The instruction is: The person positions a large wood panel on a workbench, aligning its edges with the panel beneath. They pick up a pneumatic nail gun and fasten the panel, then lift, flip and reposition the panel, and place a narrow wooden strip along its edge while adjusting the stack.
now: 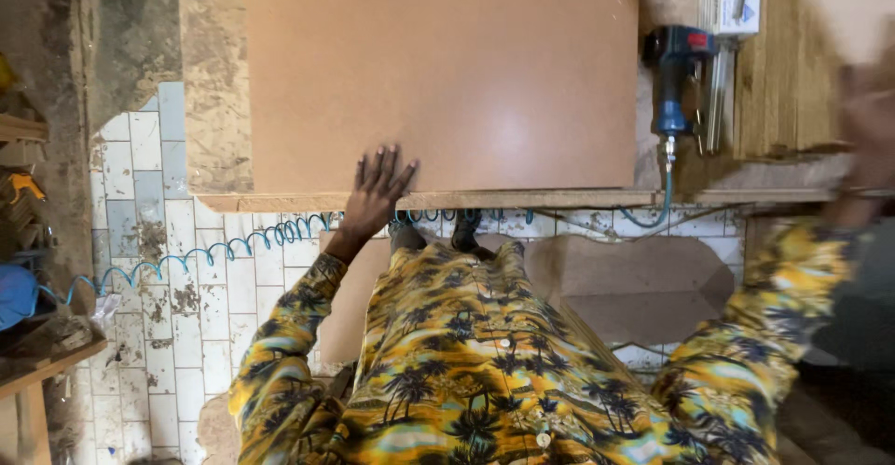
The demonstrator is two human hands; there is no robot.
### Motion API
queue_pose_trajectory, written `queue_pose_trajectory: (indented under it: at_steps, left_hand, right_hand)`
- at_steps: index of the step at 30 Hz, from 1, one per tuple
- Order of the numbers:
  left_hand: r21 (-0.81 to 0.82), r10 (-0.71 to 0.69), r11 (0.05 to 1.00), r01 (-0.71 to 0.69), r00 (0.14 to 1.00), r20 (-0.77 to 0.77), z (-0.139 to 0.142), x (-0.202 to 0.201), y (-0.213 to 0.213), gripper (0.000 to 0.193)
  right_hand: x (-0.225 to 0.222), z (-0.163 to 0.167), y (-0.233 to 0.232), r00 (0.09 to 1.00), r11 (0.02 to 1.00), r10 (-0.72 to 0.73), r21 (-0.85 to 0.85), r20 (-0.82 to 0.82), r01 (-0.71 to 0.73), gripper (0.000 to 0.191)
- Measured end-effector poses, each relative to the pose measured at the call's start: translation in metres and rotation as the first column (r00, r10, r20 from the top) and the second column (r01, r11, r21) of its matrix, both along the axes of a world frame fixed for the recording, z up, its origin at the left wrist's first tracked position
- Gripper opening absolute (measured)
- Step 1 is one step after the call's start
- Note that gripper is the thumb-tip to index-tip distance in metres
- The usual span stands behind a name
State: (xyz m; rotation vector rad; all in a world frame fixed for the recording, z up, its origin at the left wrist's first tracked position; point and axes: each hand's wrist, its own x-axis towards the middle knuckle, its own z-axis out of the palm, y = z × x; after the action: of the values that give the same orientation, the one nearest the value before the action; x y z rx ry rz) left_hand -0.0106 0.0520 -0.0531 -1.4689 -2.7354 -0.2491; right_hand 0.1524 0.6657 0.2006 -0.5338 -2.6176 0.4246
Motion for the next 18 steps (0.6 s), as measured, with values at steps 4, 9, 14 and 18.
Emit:
queue_pose_trajectory:
  at_steps: [4, 9, 14, 18]
  left_hand:
    - [0.159, -0.031, 0.987, 0.016, 0.995, 0.093, 0.011, -0.004, -0.003, 0.052]
    - [0.113, -0.319, 0.943, 0.313, 0.947, 0.043, 0.036, -0.026, -0.011, 0.042]
    - [0.047, -0.208, 0.976, 0.214, 0.973, -0.099, 0.065, -0.078, 0.006, 0.084]
    - [0.0, -0.122, 0.993, 0.122, 0.993, 0.002, 0.071, -0.098, 0.005, 0.095]
  right_hand:
    - [-0.005, -0.103, -0.098, 0.972, 0.971, 0.229, -0.053, -0.062, -0.232, 0.047]
    - [-0.045, -0.167, -0.224, 0.888, 0.888, 0.46, -0.017, -0.016, -0.46, 0.047]
    - [-0.08, -0.144, -0.285, 0.791, 0.79, 0.611, -0.074, 0.016, -0.609, 0.037]
    - [-0.053, -0.159, -0.314, 0.876, 0.878, 0.476, -0.003, -0.08, -0.478, 0.032]
